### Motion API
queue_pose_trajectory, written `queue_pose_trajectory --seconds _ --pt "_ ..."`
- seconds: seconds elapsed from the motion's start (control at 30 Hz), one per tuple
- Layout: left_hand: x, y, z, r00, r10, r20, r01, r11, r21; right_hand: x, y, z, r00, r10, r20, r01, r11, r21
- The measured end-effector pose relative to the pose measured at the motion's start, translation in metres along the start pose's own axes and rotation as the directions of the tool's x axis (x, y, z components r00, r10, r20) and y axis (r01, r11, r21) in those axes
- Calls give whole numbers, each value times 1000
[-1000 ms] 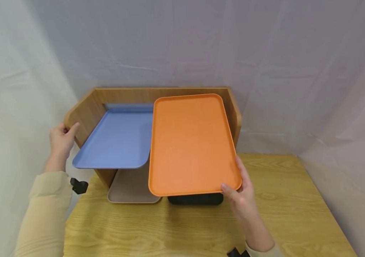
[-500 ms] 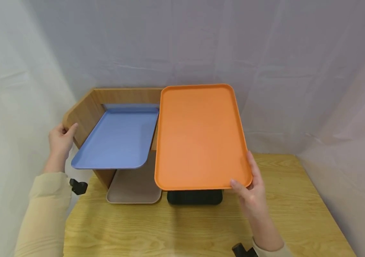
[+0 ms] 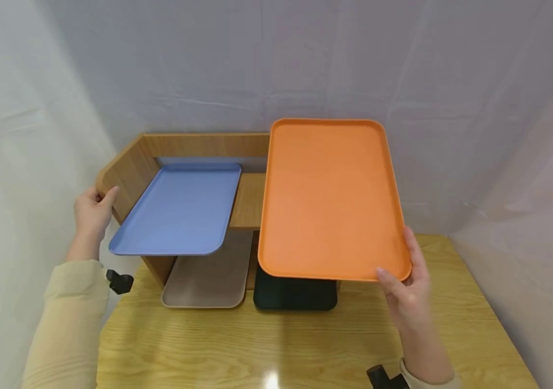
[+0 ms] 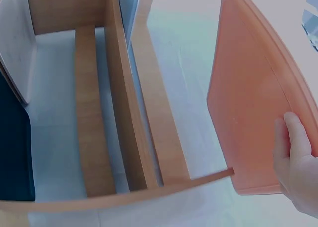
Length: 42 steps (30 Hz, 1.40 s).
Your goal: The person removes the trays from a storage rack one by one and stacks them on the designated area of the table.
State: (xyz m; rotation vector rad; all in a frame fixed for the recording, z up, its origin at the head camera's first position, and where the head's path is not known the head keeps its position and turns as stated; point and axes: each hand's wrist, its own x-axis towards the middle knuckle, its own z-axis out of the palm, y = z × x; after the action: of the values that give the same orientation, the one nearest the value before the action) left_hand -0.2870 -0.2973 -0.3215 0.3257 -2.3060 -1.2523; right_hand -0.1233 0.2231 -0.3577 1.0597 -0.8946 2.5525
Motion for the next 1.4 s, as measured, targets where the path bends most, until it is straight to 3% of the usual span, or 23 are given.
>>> queue_pose_trajectory --seconds 0.27,0.53,0.77,0.9,1.23,1.3,1.4 --pt "0 1 -1 1000 -11 4 11 1000 2 -1 -21 -9 998 -37 -54 38 999 29" --pt "-2 0 -1 1000 -9 -13 9 1000 -6 -8 -44 -16 990 -29 -136 47 991 129" --pt "-3 1 -5 999 -30 25 30 1000 -9 -14 -61 -23 983 -84 -166 104 988 116" --pt "-3 2 -6 999 -31 14 32 999 -16 -17 -69 -26 976 -111 -190 129 988 88" --pt "-5 2 -4 1000 -2 -7 2 1000 2 -23 -83 -31 943 -182 -280 189 982 -1" --pt "-5 2 -3 1000 2 -9 -2 1000 -1 -25 -86 -31 929 -198 -312 197 980 -34" --pt "-6 2 -3 1000 8 -15 -8 1000 -7 -29 -88 -32 887 -230 -400 225 972 -60"
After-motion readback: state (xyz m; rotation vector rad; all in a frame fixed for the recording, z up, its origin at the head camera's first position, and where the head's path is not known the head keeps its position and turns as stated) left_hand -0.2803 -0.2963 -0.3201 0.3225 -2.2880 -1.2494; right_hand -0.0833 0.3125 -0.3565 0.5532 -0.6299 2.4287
